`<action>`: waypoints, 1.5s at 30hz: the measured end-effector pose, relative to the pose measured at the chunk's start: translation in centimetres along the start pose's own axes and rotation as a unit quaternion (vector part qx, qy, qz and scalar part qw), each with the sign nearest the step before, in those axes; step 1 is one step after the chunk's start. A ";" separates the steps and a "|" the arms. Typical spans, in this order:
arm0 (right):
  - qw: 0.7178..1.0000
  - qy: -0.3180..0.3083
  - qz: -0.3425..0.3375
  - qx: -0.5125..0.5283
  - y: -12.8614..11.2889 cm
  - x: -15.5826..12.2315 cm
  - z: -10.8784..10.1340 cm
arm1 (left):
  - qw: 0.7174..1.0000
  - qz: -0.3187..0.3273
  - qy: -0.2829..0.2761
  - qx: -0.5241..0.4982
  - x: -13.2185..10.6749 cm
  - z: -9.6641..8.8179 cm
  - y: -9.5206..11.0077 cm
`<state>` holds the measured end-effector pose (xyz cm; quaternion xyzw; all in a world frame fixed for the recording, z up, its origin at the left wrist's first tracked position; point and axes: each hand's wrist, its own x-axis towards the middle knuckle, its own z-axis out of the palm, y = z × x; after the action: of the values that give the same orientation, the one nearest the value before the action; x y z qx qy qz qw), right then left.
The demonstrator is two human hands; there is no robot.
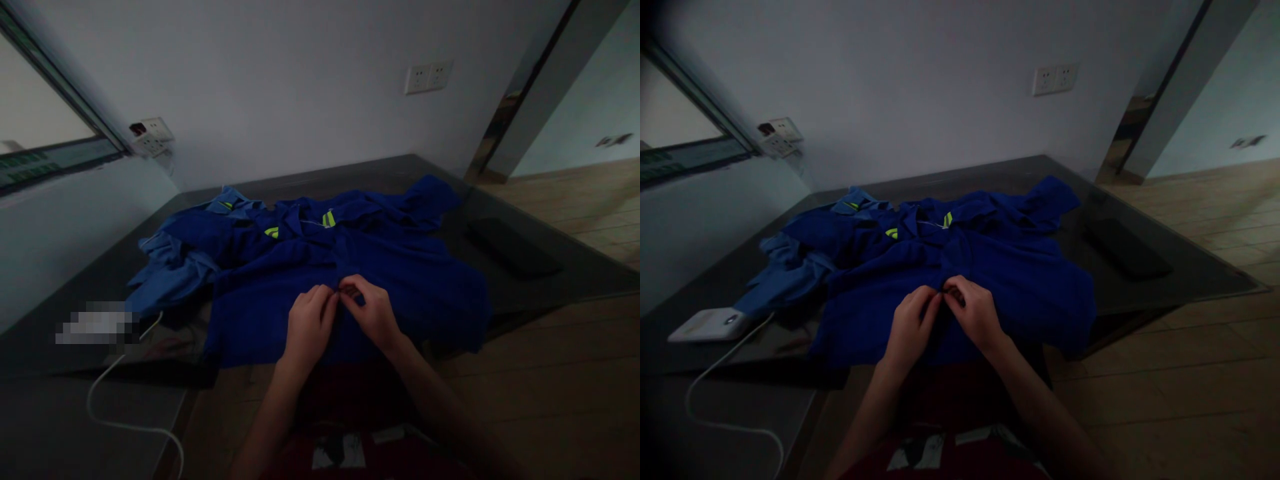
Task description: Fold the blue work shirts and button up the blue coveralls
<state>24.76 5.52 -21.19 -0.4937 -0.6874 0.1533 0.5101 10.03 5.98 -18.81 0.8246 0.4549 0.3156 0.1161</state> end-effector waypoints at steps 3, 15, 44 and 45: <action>0.999 -0.015 -0.013 0.033 0.0 0.0 -0.3 | 0.999 -0.006 0.022 -0.048 -0.2 0.3 0.0; 0.981 0.103 0.088 0.137 0.7 -0.2 -2.6 | 0.999 -0.018 -0.017 -0.027 0.1 0.4 -2.2; 0.921 -0.227 0.067 -0.309 6.1 -3.8 -14.9 | 0.975 -0.011 -0.208 0.079 -4.7 -5.0 -9.0; 0.926 -0.236 0.073 -0.285 5.9 -3.9 -15.0 | 0.977 -0.020 -0.208 0.046 -4.8 -5.3 -8.7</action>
<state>40.63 0.58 -21.02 -0.6166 -0.7647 0.0996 0.1583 -1.08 6.38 -20.90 0.8676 0.4510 0.1135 0.1762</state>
